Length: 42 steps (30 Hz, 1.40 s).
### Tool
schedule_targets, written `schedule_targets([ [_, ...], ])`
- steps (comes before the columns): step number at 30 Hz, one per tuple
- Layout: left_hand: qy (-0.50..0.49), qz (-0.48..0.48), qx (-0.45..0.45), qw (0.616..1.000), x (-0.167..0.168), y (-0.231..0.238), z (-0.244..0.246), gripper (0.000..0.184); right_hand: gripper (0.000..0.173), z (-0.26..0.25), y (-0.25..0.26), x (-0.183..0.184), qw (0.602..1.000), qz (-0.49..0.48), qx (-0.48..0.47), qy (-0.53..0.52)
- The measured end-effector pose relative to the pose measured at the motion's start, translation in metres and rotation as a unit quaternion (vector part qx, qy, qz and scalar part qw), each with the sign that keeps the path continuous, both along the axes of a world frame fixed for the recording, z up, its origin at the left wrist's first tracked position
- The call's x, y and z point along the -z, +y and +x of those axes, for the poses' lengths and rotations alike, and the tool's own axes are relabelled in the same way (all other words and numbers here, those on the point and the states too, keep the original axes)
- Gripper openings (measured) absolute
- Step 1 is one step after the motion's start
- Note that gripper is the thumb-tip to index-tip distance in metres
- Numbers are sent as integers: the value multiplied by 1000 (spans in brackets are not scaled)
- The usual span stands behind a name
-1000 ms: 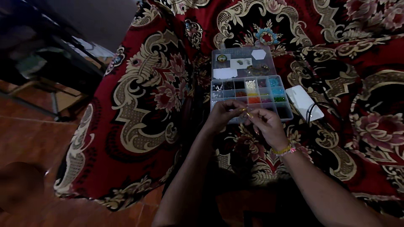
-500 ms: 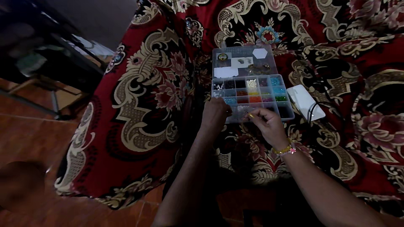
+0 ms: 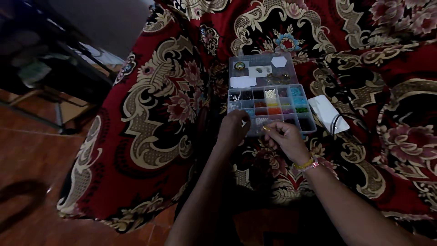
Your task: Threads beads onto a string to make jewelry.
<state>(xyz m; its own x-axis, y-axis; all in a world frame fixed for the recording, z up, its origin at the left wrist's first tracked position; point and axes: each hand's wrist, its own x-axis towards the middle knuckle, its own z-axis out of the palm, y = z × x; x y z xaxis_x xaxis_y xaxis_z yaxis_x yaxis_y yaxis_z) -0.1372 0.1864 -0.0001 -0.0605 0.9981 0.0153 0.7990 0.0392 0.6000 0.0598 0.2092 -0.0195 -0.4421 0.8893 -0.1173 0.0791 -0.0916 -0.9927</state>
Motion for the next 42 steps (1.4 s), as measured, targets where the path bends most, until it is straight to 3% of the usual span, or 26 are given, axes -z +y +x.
schedule_targets([
  [2,-160,13,-20,987,-4,-1,1,11,13,0,-1,2,1000,15,15,12],
  [5,-430,-29,-32,902,-5,-2,7,9,14,1,-1,7,997,45,26,61],
  [10,-571,-119,-34,811,2,3,20,11,12,0,-2,9,990,65,45,116],
  [15,-627,-150,17,764,15,4,22,18,14,2,-2,9,988,49,36,145],
  [21,-638,-156,56,752,20,6,20,20,13,2,-3,10,986,42,27,159],
  [37,-633,-161,56,755,18,5,17,20,15,2,-4,11,984,48,23,172],
  [42,-604,-157,68,778,17,6,14,20,16,3,-4,9,986,42,7,164],
])
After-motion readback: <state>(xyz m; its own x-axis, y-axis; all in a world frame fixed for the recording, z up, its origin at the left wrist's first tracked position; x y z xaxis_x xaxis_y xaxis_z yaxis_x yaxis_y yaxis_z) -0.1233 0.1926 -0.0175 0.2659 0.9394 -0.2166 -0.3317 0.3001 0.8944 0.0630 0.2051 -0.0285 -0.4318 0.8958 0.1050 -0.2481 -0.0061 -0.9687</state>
